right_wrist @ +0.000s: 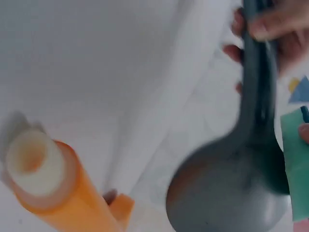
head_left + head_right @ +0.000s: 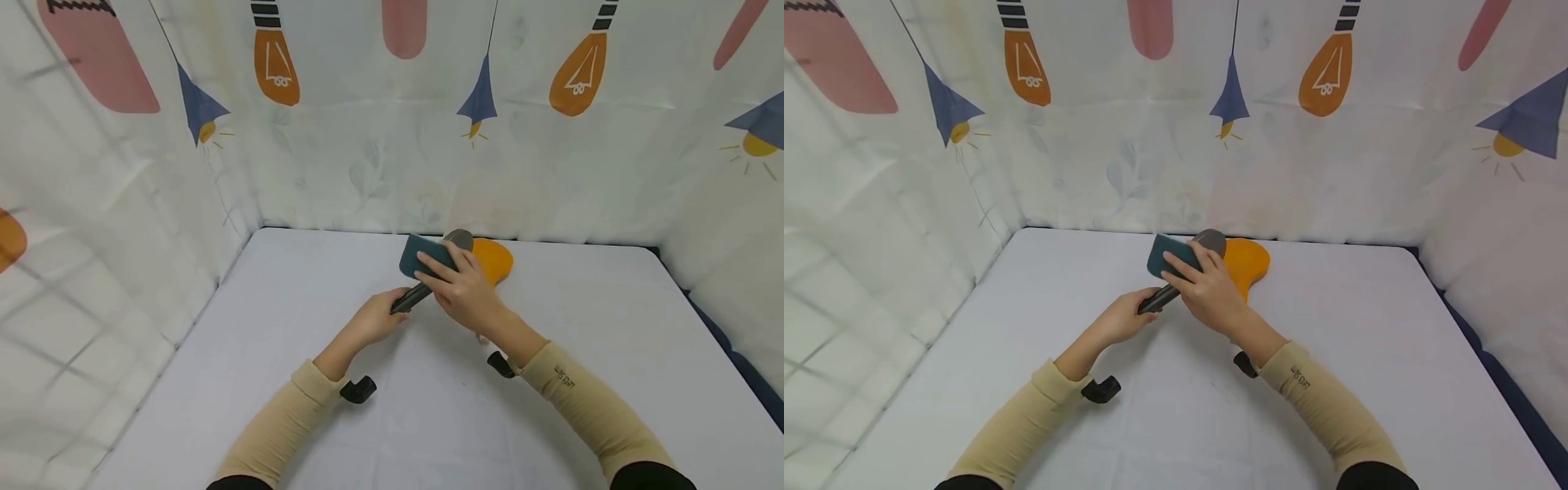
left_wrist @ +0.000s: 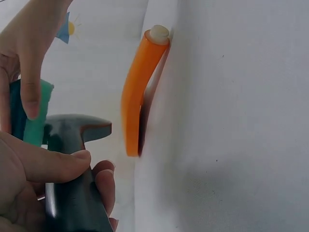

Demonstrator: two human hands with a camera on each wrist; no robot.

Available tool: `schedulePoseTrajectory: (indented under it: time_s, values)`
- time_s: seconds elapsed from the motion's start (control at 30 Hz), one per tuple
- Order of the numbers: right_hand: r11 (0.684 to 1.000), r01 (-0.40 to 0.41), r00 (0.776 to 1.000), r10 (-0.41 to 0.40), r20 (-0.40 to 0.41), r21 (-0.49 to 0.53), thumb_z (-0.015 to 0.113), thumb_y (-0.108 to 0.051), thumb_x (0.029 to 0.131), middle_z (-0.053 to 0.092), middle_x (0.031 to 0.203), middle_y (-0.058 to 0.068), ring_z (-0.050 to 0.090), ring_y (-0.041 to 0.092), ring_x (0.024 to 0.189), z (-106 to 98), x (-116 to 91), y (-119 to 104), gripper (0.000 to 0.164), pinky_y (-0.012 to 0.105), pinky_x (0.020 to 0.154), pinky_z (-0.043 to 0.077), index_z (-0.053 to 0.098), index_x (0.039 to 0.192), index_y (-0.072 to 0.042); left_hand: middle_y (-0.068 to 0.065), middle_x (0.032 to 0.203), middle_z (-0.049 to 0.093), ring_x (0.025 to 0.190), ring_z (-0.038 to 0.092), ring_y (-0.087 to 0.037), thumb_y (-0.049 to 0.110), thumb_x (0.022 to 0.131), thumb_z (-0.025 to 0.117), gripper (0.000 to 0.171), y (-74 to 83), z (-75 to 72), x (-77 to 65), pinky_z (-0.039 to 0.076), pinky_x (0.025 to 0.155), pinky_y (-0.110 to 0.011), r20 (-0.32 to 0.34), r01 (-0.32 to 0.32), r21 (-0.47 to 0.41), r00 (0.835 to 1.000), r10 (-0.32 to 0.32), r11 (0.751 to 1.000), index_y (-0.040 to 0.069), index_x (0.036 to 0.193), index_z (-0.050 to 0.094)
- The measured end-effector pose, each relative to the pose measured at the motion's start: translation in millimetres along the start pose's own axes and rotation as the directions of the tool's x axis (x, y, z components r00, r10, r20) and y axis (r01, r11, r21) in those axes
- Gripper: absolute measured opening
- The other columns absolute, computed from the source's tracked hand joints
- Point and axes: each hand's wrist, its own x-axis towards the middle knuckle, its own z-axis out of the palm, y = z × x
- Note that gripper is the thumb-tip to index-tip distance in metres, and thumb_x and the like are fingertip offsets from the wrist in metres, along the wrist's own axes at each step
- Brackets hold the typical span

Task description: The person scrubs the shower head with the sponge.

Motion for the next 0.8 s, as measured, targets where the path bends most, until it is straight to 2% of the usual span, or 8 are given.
schedulePoseTrajectory:
  time_s: [0.1,0.2,0.37,0.47,0.57,0.63,0.7,0.8]
  values:
    - [0.999,0.009,1.0,-0.009,0.002,0.031,0.088,0.001,0.076,0.063,0.138,0.015,0.048,0.052,0.128,-0.3,-0.1,-1.1,0.047,0.062,0.097,0.045,0.076,0.121,-0.007,-0.013,0.113,0.071,0.09,0.061,-0.023,0.003,0.098,0.067,0.041,-0.4,0.9,-0.1,0.051,0.083,-0.045,-0.017,-0.009,0.002,1.0,0.009,1.0,0.003,0.138,0.06]
    - [0.992,-0.086,0.994,0.092,-0.064,0.092,0.085,0.003,0.079,0.062,0.138,0.018,0.046,0.054,0.128,-6.7,4.0,9.3,0.044,0.066,0.099,0.042,0.075,0.122,-0.004,-0.015,0.119,0.07,0.092,0.06,-0.024,0.005,0.098,0.068,0.043,0.1,1.4,0.0,0.05,0.082,-0.043,-0.025,0.001,-0.005,1.0,-0.001,1.0,0.004,0.14,0.059]
    - [0.963,-0.231,0.952,0.253,-0.172,0.139,0.08,0.007,0.082,0.06,0.138,0.022,0.044,0.059,0.129,-9.7,4.3,25.3,0.041,0.072,0.098,0.038,0.074,0.122,-0.001,-0.015,0.12,0.07,0.089,0.059,-0.024,0.005,0.097,0.069,0.045,1.5,1.2,-0.5,0.048,0.078,-0.04,-0.037,0.011,-0.002,0.999,-0.012,1.0,0.006,0.141,0.059]
    - [0.978,-0.181,0.965,0.197,-0.172,0.101,0.081,0.005,0.082,0.061,0.138,0.022,0.046,0.059,0.127,-3.0,0.4,20.6,0.04,0.071,0.097,0.041,0.075,0.121,-0.001,-0.014,0.117,0.07,0.089,0.059,-0.024,0.004,0.097,0.069,0.044,1.3,1.0,0.3,0.049,0.078,-0.041,-0.035,0.007,0.003,0.999,-0.006,1.0,0.005,0.14,0.06]
    - [0.998,-0.045,0.993,0.049,-0.108,0.038,0.083,0.002,0.08,0.062,0.137,0.019,0.048,0.056,0.125,5.9,-3.4,8.1,0.042,0.066,0.095,0.044,0.076,0.121,-0.004,-0.016,0.118,0.07,0.093,0.063,-0.025,0.004,0.098,0.068,0.042,0.6,1.2,2.9,0.051,0.081,-0.043,-0.034,-0.011,0.005,0.999,0.011,1.0,0.002,0.138,0.06]
    - [1.0,0.028,0.998,-0.028,-0.053,0.008,0.085,0.001,0.078,0.062,0.138,0.016,0.048,0.052,0.127,10.3,-5.6,0.3,0.045,0.062,0.095,0.046,0.076,0.122,-0.006,-0.019,0.12,0.069,0.094,0.064,-0.026,0.003,0.098,0.067,0.04,0.6,1.5,4.9,0.053,0.082,-0.044,-0.031,-0.019,0.003,0.999,0.019,1.0,0.0,0.137,0.06]
    - [0.998,0.057,0.998,-0.057,-0.021,0.001,0.086,0.002,0.076,0.063,0.139,0.014,0.047,0.05,0.129,11.7,-6.8,-3.9,0.048,0.061,0.097,0.045,0.076,0.122,-0.008,-0.02,0.121,0.069,0.094,0.065,-0.027,0.003,0.098,0.067,0.04,0.9,1.6,6.8,0.053,0.082,-0.045,-0.032,-0.025,0.003,0.999,0.025,1.0,-0.002,0.137,0.059]
    - [1.0,0.023,0.999,-0.022,-0.023,0.019,0.086,0.003,0.077,0.062,0.14,0.014,0.046,0.05,0.131,8.0,-5.2,-1.6,0.047,0.062,0.1,0.043,0.076,0.122,-0.008,-0.02,0.121,0.069,0.092,0.064,-0.026,0.004,0.099,0.066,0.041,2.2,1.6,8.4,0.053,0.081,-0.043,-0.026,-0.018,-0.005,0.999,0.018,1.0,-0.001,0.139,0.058]
